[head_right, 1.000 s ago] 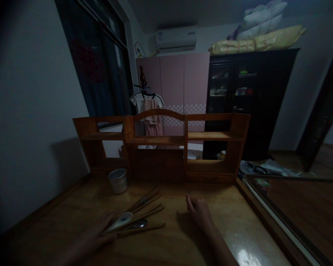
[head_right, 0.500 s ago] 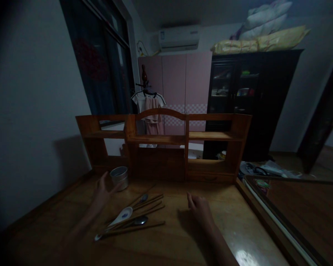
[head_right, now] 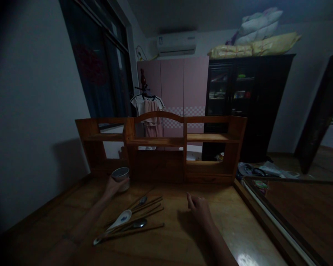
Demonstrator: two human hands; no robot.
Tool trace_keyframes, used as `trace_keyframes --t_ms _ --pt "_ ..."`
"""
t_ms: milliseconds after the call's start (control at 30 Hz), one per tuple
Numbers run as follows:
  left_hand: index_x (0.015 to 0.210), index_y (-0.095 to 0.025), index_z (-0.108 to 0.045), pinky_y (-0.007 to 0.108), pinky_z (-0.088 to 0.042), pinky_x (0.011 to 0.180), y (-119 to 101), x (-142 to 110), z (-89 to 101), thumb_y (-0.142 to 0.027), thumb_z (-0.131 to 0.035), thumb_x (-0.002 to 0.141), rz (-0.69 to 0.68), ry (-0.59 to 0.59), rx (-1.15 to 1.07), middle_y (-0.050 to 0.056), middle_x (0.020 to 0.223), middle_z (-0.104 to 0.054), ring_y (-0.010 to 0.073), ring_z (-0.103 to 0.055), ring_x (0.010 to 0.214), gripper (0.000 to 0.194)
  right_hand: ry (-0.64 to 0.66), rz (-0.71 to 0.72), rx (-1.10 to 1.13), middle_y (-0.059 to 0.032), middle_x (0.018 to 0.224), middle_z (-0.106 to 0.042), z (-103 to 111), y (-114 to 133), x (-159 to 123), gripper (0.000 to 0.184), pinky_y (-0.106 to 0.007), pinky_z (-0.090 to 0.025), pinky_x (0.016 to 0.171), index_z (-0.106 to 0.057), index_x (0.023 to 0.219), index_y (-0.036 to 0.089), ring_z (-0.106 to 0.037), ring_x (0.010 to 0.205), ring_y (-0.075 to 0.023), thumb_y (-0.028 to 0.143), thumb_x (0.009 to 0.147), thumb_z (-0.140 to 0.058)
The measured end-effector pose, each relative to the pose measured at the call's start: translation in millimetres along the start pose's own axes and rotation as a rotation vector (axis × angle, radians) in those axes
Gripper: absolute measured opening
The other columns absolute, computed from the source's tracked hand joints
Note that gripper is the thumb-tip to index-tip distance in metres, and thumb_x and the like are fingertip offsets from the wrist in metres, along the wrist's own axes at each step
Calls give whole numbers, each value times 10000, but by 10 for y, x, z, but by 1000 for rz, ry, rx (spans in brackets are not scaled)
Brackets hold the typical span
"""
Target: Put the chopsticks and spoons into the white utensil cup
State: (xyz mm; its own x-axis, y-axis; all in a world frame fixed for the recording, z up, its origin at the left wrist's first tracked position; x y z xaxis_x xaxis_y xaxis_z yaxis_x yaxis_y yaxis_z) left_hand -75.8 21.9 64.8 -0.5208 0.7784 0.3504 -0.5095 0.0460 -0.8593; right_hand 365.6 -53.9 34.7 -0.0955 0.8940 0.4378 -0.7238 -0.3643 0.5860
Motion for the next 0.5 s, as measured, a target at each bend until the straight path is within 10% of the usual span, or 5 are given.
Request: trace_keyframes --t_ms 300,500 --pt "1204 -184 -527 364 -477 972 -993 -837 -790 -302 -883 549 -129 538 -478 130 1249 -635 253 -609 1136 755 -4 1 32 -40 518 -637 -61 -14 3 669 -250 -374 568 -623 543 170 -607 504 -170 560 966 -281" --pt "1179 -185 -555 394 -455 994 -1181 -1451 -1418 -285 -921 469 -71 704 -631 153 1231 -642 280 -605 1140 805 -120 -62 12 -54 533 -652 10 -103 24 692 -253 -393 582 -619 535 175 -625 522 -182 581 964 -257"
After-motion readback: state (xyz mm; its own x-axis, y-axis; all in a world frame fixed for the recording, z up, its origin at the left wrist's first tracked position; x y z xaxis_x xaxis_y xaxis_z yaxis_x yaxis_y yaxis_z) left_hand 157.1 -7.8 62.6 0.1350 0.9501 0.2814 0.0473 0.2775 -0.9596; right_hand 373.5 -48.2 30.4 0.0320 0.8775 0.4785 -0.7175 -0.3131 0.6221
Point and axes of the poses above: each hand's wrist, its own x-axis towards the middle knuckle, its own z-axis out of the back of the hand, y = z × x, the point moved 1 cm from there along x, towards the middle knuckle
